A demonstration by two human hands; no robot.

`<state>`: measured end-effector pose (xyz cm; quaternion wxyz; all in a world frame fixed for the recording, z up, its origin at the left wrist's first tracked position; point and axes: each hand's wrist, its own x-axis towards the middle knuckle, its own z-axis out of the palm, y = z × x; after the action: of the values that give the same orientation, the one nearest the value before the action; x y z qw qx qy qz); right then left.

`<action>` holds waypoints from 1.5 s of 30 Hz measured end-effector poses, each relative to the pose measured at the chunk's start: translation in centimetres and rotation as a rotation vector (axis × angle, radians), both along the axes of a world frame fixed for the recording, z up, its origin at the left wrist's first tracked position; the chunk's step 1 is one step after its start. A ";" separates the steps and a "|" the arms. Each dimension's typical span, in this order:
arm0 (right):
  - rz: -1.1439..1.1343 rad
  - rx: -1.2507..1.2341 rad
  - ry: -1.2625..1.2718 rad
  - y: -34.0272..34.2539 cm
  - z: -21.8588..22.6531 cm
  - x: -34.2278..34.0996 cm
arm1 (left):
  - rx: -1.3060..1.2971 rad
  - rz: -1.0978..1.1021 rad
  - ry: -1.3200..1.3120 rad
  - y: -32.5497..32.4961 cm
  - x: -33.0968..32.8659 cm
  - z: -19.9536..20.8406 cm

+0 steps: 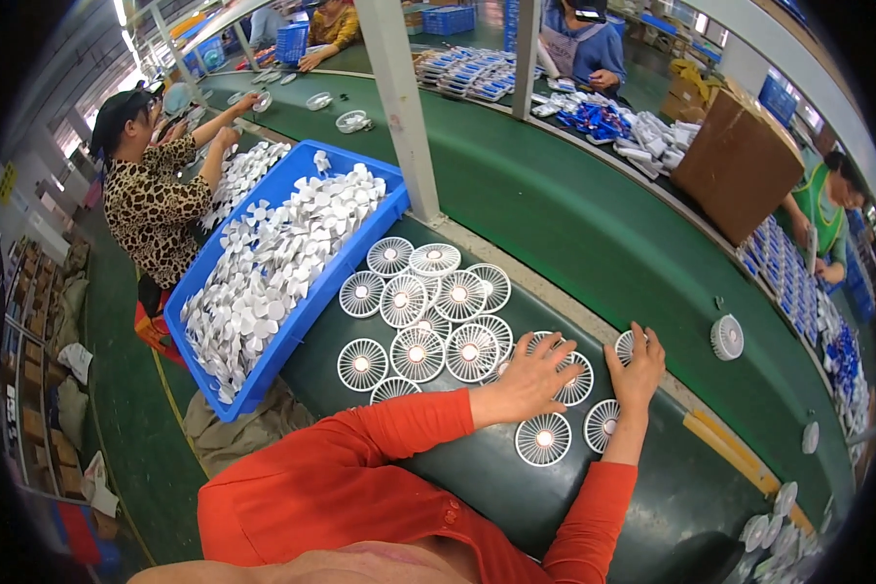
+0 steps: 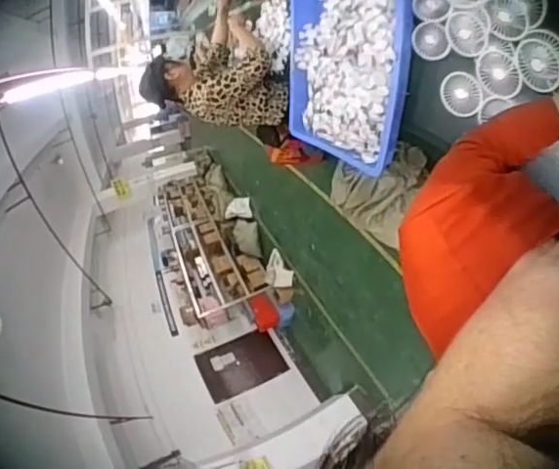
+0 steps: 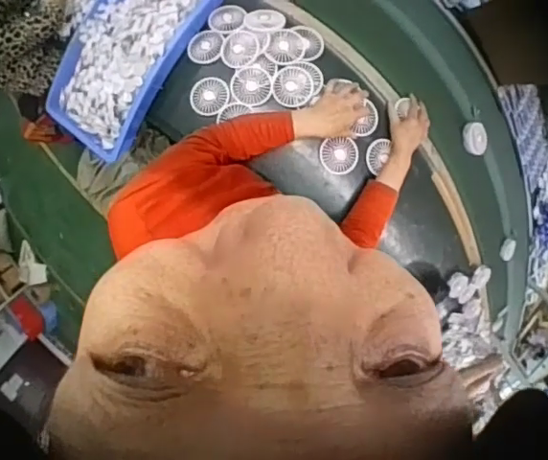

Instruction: The person assembles small fans by fitting and pressing fan housing pieces and grilles together by hand, then places the assembled fans onto the conveyor belt.

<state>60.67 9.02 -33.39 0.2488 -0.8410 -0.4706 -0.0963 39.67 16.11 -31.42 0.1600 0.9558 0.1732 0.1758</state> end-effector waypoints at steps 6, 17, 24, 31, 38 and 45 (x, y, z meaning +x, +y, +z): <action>-0.002 -0.006 -0.002 -0.1 0.2 0.3 | -0.014 -0.011 0.009 0.0 0.2 0.3; 0.014 0.014 -0.012 -0.1 -0.2 0.4 | -0.037 -0.016 -0.009 0.1 0.1 0.3; 0.002 0.015 0.003 -0.1 -0.1 0.8 | -0.015 -0.011 -0.006 0.0 0.5 0.2; 0.017 0.019 0.004 0.0 -0.2 0.2 | -0.028 0.002 0.003 -0.1 -0.1 0.1; -0.002 0.040 -0.023 -1.3 -0.4 1.1 | 0.016 -0.047 0.021 -0.3 0.8 -0.1; 0.016 0.085 0.016 1.3 -1.1 0.4 | 0.075 -0.024 0.077 1.3 0.2 0.3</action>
<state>61.05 10.28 -34.53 0.2889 -0.8266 -0.4708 -0.1078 39.86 17.43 -31.07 0.1195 0.9692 0.1608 0.1434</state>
